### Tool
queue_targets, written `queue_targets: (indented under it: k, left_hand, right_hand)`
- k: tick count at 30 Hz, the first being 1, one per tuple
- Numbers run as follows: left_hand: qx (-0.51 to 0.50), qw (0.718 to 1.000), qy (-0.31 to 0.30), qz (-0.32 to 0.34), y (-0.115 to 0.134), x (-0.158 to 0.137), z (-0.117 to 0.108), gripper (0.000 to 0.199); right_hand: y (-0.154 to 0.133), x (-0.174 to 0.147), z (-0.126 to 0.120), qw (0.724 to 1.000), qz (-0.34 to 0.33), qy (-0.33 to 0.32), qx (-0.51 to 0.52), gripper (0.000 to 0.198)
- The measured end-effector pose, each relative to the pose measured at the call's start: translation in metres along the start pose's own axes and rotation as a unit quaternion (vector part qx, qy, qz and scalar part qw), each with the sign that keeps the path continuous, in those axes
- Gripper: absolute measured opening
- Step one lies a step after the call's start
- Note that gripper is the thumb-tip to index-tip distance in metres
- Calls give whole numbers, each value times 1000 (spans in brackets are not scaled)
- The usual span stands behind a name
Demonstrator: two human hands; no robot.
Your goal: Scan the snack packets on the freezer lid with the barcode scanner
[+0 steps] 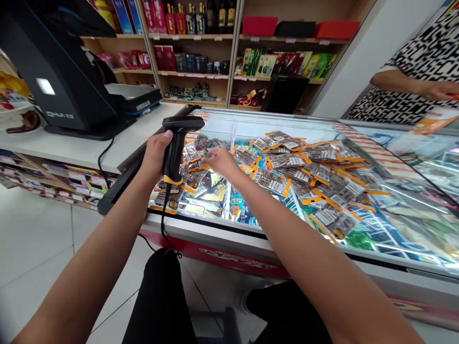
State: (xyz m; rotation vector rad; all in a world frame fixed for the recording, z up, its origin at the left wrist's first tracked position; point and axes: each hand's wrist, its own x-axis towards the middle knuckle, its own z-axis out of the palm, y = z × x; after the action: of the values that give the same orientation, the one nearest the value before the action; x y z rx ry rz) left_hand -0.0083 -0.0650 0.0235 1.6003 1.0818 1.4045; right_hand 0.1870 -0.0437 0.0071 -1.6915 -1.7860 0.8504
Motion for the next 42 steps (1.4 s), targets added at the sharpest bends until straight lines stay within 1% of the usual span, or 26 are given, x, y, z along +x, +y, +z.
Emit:
queue_targets:
  k: [2, 4, 6, 7, 8, 10, 11, 13, 16, 18, 23, 27, 31, 33, 34, 35, 36, 37, 38, 39, 40, 41, 42]
  left_hand:
    - [-6, 1000, -8, 3, -1, 0, 0, 54]
    - [-8, 1000, -24, 7, -2, -1, 0, 54]
    - [2, 999, -44, 14, -4, -1, 0, 54]
    - [9, 998, -54, 21, -5, -1, 0, 55]
    - [16, 998, -62, 27, -6, -1, 0, 55]
    - [27, 996, -71, 37, -7, -1, 0, 55]
    - [29, 996, -75, 38, -7, -1, 0, 54]
    - [37, 995, -88, 36, -7, -1, -1, 51]
    - [64, 990, -120, 32, -6, -2, -1, 50]
    - [79, 986, -146, 22, -5, -3, -2, 49]
    - [130, 970, -207, -4, -4, -4, -2, 50]
    - [167, 961, -218, -10, -3, -4, -1, 52]
    - [149, 964, -221, -24, -5, -5, -1, 53]
    - [137, 967, -212, -27, -8, -4, -2, 53]
    - [133, 970, -201, -24, -9, -4, -2, 53]
    - [127, 974, -186, -21, -10, -3, -2, 52]
    - [118, 978, -168, -20, -11, -3, -3, 52]
    - [103, 983, -149, -22, -11, -2, -3, 51]
    - [83, 988, -126, -26, -10, -2, -3, 51]
    - [61, 993, -101, -30, -9, -1, -3, 51]
    - [38, 996, -76, -31, -8, -1, -3, 52]
    - [17, 998, -50, -30, -6, -1, -3, 53]
    - [-3, 999, -27, -25, -5, -1, -3, 54]
  right_hand:
    - [0, 8, 5, 999, 25, -1, 43, 48]
    - [4, 9, 3, 996, 40, 3, 79, 48]
    - [10, 7, -5, 992, 48, 15, 116, 41]
    - [14, 6, -10, 988, 53, 21, 142, 35]
    - [18, 4, -15, 982, 59, 24, 178, 27]
    - [26, 2, -24, 961, 74, 29, 266, 12]
    - [29, 2, -28, 948, 78, 27, 306, 11]
    - [33, 2, -31, 931, 78, 15, 356, 18]
    - [35, 4, -31, 922, 80, 1, 379, 23]
    - [35, 6, -30, 914, 83, 5, 396, 25]
    - [33, 7, -29, 892, 75, 14, 446, 23]
    - [31, 6, -29, 874, 95, 31, 475, 25]
    - [29, 5, -27, 872, 102, 36, 478, 27]
    - [27, 5, -27, 877, 96, 36, 469, 25]
    - [26, 5, -28, 885, 93, 39, 455, 22]
    - [26, 5, -29, 897, 89, 46, 431, 19]
    - [26, 5, -32, 914, 82, 61, 392, 15]
    - [28, 6, -35, 937, 72, 85, 331, 15]
    - [30, 6, -40, 959, 56, 115, 251, 19]
    - [34, 7, -45, 976, 36, 149, 156, 25]
    - [38, 8, -51, 982, 12, 181, 58, 29]
    - [43, 9, -57, 977, -8, 209, -35, 32]
    - [48, 10, -64, 966, -20, 233, -113, 34]
